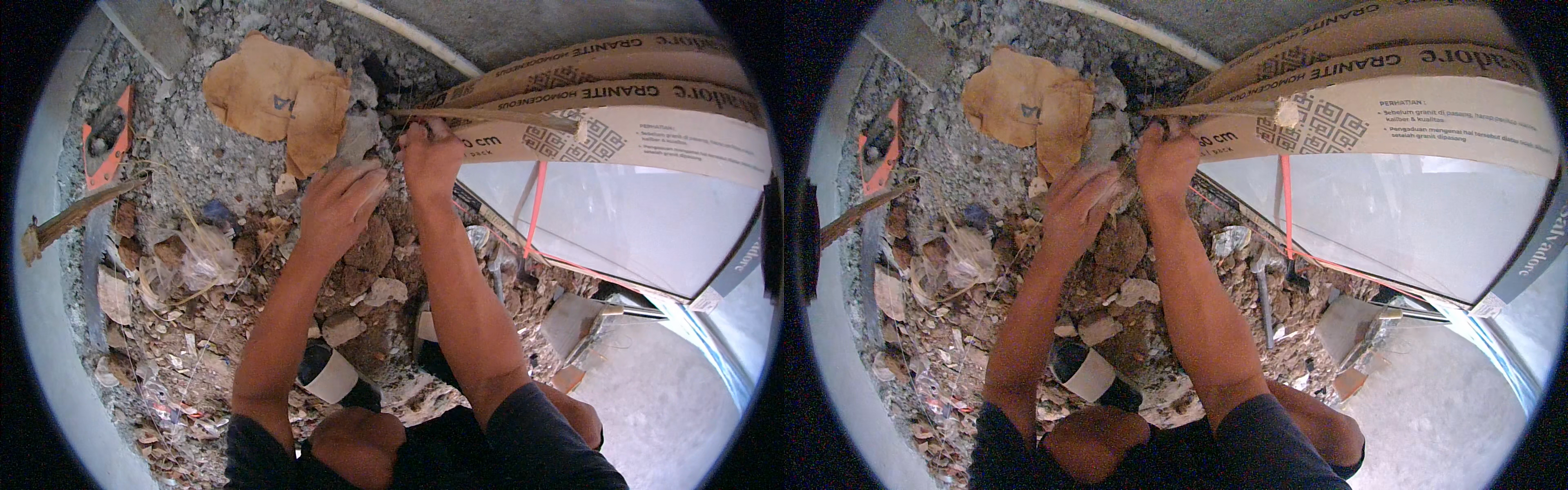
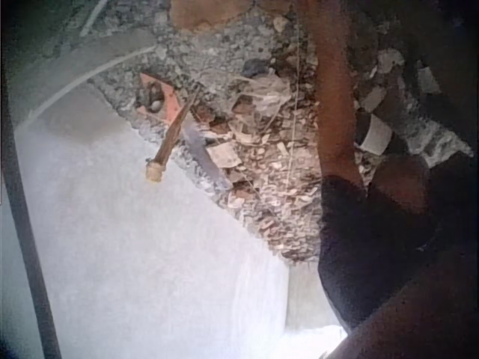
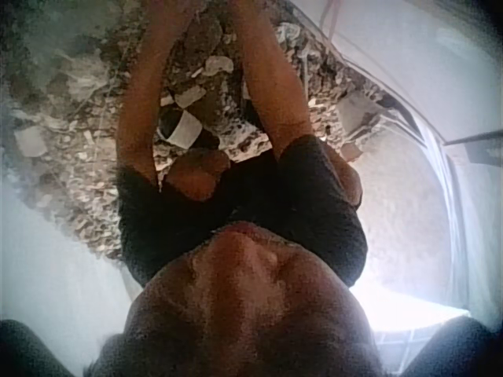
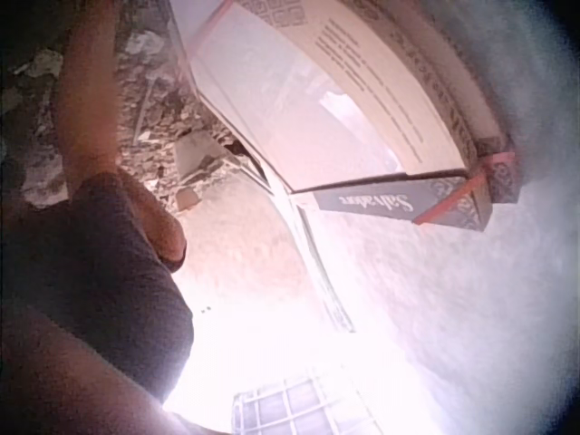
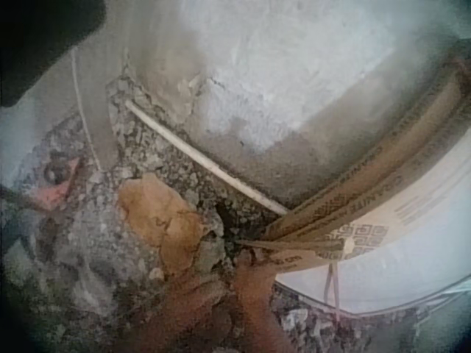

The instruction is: The person unpacks a large white floor tile from its cardboard packaging using a hammer and hands. They then place the tile onto a prepared floor area and spread cement with a trowel in preparation for installation.

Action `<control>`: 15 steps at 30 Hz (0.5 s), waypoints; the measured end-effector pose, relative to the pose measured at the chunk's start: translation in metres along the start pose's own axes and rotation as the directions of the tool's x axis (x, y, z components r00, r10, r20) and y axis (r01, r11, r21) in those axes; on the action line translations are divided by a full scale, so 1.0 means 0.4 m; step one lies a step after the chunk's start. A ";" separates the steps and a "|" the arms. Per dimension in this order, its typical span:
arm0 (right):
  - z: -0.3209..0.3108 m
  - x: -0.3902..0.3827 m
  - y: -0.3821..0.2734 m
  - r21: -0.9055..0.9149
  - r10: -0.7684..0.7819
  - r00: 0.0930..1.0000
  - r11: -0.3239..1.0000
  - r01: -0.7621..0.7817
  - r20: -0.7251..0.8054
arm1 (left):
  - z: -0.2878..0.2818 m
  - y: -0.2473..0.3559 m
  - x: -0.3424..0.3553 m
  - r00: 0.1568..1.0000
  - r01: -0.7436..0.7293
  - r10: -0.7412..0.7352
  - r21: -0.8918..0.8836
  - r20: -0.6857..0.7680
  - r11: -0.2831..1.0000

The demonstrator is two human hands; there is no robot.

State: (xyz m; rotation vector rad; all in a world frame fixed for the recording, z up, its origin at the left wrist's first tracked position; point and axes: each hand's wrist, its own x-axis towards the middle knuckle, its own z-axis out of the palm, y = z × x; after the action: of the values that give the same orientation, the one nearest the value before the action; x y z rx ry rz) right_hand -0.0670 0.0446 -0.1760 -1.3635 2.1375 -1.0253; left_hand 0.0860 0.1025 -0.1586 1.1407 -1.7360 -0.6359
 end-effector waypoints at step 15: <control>-0.017 -0.007 -0.004 0.018 0.029 0.998 0.999 -0.030 0.049 | -0.022 0.014 0.016 0.780 0.366 -0.601 -0.907 0.177 0.208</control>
State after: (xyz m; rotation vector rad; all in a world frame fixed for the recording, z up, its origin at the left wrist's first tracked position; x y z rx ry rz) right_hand -0.0693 0.0493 -0.1704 -1.3300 2.1014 -0.9890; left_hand 0.0907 0.0999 -0.1475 0.8169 -0.4782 -1.5751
